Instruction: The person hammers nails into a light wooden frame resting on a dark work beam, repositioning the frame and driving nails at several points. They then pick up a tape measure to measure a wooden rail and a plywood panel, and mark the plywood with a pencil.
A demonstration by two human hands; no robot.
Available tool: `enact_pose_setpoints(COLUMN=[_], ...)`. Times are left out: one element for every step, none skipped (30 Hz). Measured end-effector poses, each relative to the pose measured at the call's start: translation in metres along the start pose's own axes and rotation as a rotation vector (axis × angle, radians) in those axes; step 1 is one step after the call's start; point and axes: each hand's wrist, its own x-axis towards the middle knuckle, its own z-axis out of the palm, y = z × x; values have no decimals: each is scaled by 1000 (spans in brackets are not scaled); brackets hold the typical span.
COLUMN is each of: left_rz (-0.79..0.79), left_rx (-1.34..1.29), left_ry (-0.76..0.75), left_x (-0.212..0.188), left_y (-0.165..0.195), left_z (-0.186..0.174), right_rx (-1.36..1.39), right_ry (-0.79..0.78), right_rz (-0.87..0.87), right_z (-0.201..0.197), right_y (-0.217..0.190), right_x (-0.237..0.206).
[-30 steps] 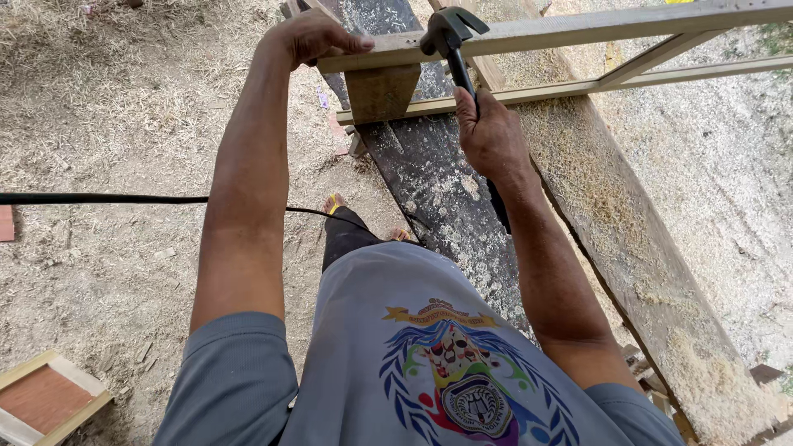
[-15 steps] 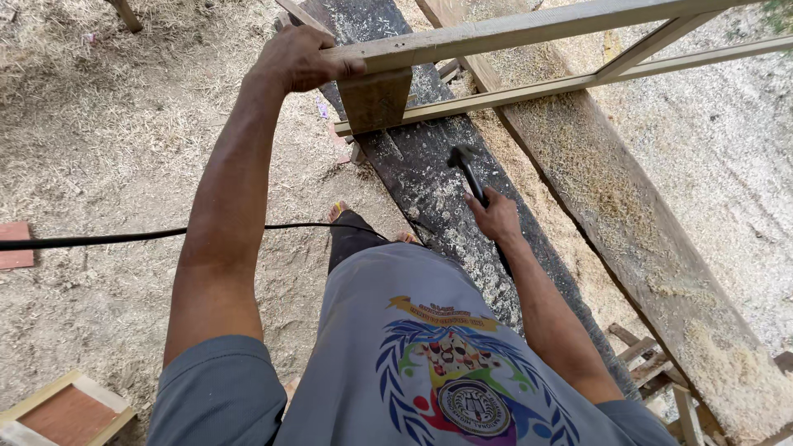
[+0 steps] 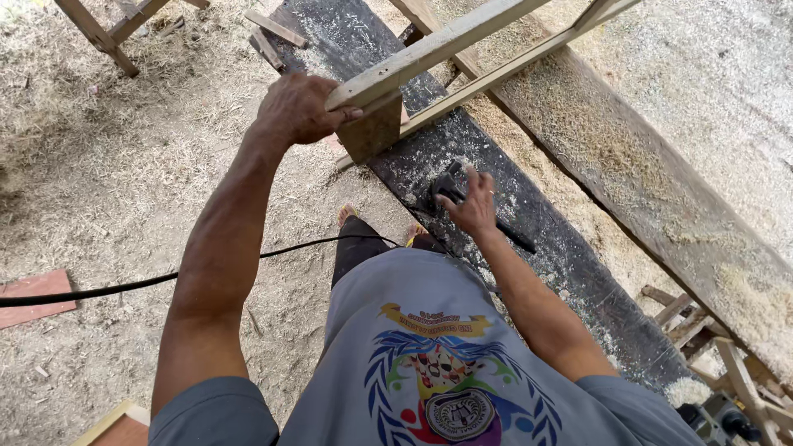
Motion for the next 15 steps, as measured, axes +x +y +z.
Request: enact_pose_setpoints(left_rz=[9,19,28,38,52,84,116,147,228,310,390,466,551,630,687], left_rx=[-25,-51,-82,-110,-135,-148,-160,-173,-226,-282,-346,-412,-474,-527,-573], left_ry=[-12,-29,-55,-82,-100,-96,-92,-95,-86,-83,-86,-95,-90,-92,-80], left_x=[-4,-9,-14,-19,-22,-23,-24,-25,-23,-17,-10,-4,5,14,23], left_y=[12,25,39,52,65,78,90,101,111,120,130,138,148,158,171], left_z=[1,2,5,7,8,8,10,10,10,7,5,6,4,5,7], right_rx=[153,196,237,281,321,341,362,384,395,404,410,498,580,860,1145], right_ry=[12,72,128,217,315,369,425,477,478,477,470,485,512,444,364], right_rz=[-31,-172,-309,-426,-552,-567,-582,-594,-545,-494,-438,-423,-423,-498,-573], right_z=[-4,-10,-16,-23,-30,-39,-45,-51,-58,-68,-79,-87,-101,-116,-130], right_y=[-16,-32,-48,-64,-77,-87,-95,-101,-102,-98,-90,-82,-74,-61,-51], right_x=[3,5,4,2,3,5,7,6,7,9,10,8,12,18,25])
